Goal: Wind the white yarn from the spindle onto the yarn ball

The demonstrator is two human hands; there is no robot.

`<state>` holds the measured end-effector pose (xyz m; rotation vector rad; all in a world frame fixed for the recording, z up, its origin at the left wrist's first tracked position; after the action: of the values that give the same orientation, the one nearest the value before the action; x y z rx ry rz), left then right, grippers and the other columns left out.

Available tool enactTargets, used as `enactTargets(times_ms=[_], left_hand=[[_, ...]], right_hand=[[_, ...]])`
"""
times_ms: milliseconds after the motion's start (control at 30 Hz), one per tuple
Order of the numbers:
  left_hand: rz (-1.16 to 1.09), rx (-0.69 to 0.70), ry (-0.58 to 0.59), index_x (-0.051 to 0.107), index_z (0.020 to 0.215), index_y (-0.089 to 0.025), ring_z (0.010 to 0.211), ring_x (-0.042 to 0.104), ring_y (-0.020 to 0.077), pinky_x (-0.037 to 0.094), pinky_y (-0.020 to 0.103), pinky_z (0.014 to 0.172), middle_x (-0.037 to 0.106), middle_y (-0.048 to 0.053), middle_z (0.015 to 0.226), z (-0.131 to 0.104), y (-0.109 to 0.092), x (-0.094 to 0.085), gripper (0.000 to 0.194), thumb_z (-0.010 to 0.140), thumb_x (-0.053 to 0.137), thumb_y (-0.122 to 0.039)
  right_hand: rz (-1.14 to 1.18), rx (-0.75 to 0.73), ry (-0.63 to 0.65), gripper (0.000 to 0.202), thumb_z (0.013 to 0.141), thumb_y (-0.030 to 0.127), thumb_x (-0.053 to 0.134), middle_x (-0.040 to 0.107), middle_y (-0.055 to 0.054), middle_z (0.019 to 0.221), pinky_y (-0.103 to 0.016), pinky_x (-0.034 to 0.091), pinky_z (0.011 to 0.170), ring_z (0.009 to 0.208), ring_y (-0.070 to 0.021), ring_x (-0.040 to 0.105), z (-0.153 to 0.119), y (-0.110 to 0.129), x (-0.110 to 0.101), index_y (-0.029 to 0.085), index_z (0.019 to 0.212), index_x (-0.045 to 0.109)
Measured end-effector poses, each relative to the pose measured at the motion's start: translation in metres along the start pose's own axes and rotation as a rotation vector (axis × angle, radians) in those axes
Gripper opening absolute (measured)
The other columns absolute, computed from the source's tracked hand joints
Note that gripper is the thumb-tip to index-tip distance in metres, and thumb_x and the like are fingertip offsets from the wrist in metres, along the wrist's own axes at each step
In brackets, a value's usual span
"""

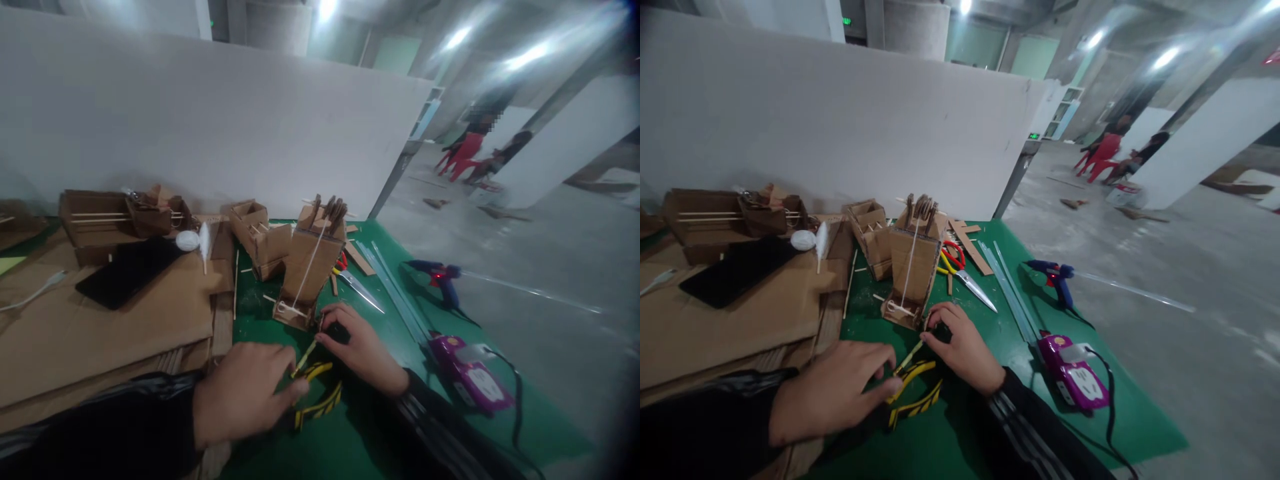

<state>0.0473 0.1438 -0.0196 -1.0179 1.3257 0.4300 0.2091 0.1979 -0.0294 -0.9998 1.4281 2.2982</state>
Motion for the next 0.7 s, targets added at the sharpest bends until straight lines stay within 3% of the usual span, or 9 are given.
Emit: enactTargets(times_ms=[100, 233, 300, 400, 500, 633, 700], left_hand=[[0.033, -0.046, -0.022, 0.061, 0.092, -0.024, 0.078, 0.070, 0.0268, 0.049, 0.038, 0.065, 0.074, 0.003, 0.088, 0.018, 0.006, -0.001, 0.026, 0.094, 0.046, -0.045], [0.059, -0.040, 0.016, 0.066, 0.090, -0.021, 0.079, 0.069, 0.0243, 0.052, 0.039, 0.069, 0.073, 0.004, 0.085, 0.038, 0.007, 0.011, 0.028, 0.092, 0.053, -0.046], [0.070, -0.029, 0.052, 0.066, 0.098, -0.018, 0.083, 0.068, 0.0210, 0.054, 0.040, 0.074, 0.071, 0.004, 0.092, 0.042, 0.008, 0.017, 0.026, 0.094, 0.054, -0.041], [0.094, -0.022, 0.100, 0.062, 0.112, -0.016, 0.089, 0.068, 0.0199, 0.056, 0.041, 0.078, 0.068, 0.006, 0.108, 0.042, 0.011, 0.021, 0.027, 0.093, 0.058, -0.035], [0.138, -0.034, 0.124, 0.062, 0.114, -0.017, 0.092, 0.067, 0.0208, 0.056, 0.041, 0.079, 0.067, 0.007, 0.112, 0.040, 0.010, 0.018, 0.027, 0.093, 0.059, -0.033], [0.203, -0.081, 0.113, 0.066, 0.100, -0.014, 0.085, 0.069, 0.0222, 0.056, 0.041, 0.076, 0.072, 0.007, 0.096, 0.032, 0.001, 0.006, 0.017, 0.091, 0.060, -0.027], [0.211, -0.092, 0.089, 0.068, 0.089, -0.013, 0.076, 0.072, 0.0297, 0.055, 0.044, 0.068, 0.074, 0.013, 0.082, 0.021, 0.000, -0.005, 0.011, 0.083, 0.060, -0.017]], right_hand=[[0.005, -0.002, -0.002, 0.008, 0.085, 0.021, 0.067, 0.062, -0.007, 0.104, -0.037, 0.047, 0.089, 0.101, -0.0222, 0.060, 0.000, -0.001, 0.001, 0.021, 0.083, 0.059], [0.007, -0.003, -0.010, 0.008, 0.085, 0.020, 0.067, 0.061, -0.007, 0.105, -0.037, 0.048, 0.089, 0.101, -0.0226, 0.060, 0.000, -0.002, 0.001, 0.021, 0.083, 0.059], [0.008, -0.002, -0.012, 0.008, 0.085, 0.020, 0.067, 0.062, -0.007, 0.104, -0.037, 0.048, 0.089, 0.101, -0.0225, 0.060, 0.000, -0.002, 0.001, 0.021, 0.083, 0.059], [0.008, -0.001, -0.013, 0.009, 0.085, 0.020, 0.067, 0.062, -0.006, 0.104, -0.037, 0.048, 0.089, 0.101, -0.0223, 0.060, 0.000, -0.003, 0.001, 0.021, 0.083, 0.059], [0.006, -0.002, -0.016, 0.009, 0.084, 0.021, 0.068, 0.062, -0.006, 0.103, -0.037, 0.048, 0.089, 0.101, -0.0223, 0.060, 0.000, -0.002, 0.001, 0.022, 0.082, 0.059], [-0.001, 0.002, -0.019, 0.008, 0.084, 0.021, 0.068, 0.063, -0.006, 0.104, -0.037, 0.048, 0.090, 0.101, -0.0225, 0.061, 0.000, 0.001, 0.000, 0.022, 0.083, 0.059], [-0.004, 0.005, -0.018, 0.008, 0.084, 0.021, 0.068, 0.063, -0.006, 0.104, -0.037, 0.048, 0.090, 0.100, -0.0226, 0.061, 0.000, 0.002, -0.001, 0.022, 0.083, 0.059]])
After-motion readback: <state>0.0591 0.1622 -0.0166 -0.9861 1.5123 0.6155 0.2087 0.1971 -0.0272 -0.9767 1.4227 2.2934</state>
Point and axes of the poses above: each hand's wrist, its own z-axis towards the middle knuckle, its own x-axis out of the palm, y = z × x, the point moved 7 cm from there along z, towards the middle knuckle
